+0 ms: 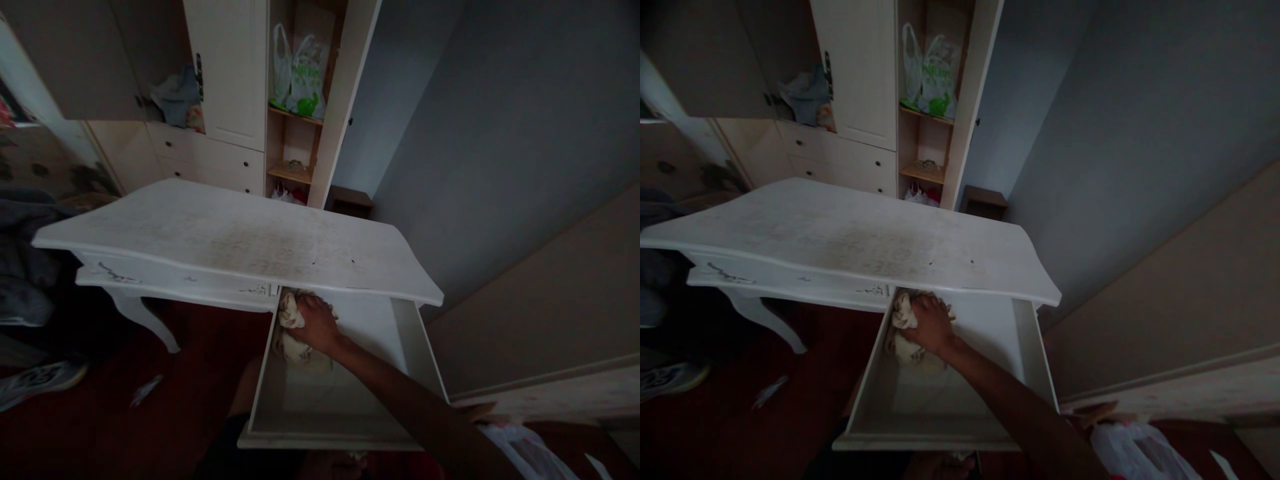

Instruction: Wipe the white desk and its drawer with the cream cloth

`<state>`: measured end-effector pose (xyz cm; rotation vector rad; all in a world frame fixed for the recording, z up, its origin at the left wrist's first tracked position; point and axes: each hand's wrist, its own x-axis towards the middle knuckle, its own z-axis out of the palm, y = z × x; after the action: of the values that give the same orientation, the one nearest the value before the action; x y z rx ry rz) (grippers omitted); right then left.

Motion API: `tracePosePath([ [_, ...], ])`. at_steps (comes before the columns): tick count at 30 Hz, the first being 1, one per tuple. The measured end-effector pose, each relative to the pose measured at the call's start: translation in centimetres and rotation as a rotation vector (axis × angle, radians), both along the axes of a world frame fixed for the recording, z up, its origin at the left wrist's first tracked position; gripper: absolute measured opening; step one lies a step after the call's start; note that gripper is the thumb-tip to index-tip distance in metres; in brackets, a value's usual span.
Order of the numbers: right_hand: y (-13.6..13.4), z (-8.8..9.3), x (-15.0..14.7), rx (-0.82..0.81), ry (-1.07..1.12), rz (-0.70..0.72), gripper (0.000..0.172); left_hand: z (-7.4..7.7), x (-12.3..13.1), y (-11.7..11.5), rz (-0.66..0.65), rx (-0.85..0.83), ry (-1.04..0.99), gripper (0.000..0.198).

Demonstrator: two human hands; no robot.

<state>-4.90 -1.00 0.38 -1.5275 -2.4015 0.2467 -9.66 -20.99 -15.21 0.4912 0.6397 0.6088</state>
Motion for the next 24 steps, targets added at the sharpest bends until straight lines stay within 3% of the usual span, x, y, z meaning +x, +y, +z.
tracePosePath([
  [4,-0.2,0.2,-0.1,0.011,-0.028,-0.025,0.061,0.5,0.2,-0.2,-0.026,-0.065,0.021,0.053],
  [7,-0.5,0.7,0.9,-0.032,-0.073,0.015,0.061,0.0,0.6,-0.1,-0.052,-0.050,0.041,0.059],
  [14,-2.8,2.4,8.9,-0.187,-0.248,0.027,0.058,-2.2,1.2,0.6,-0.088,0.030,-0.001,0.065],
  [19,-4.2,3.7,15.1,-0.281,-0.317,-0.199,0.050,-0.8,0.8,0.3,-0.074,0.062,-0.042,0.062],
  [24,-3.6,3.6,17.4,-0.257,-0.273,-0.470,0.047,-0.6,0.9,-0.2,-0.017,0.083,-0.142,0.068],
])
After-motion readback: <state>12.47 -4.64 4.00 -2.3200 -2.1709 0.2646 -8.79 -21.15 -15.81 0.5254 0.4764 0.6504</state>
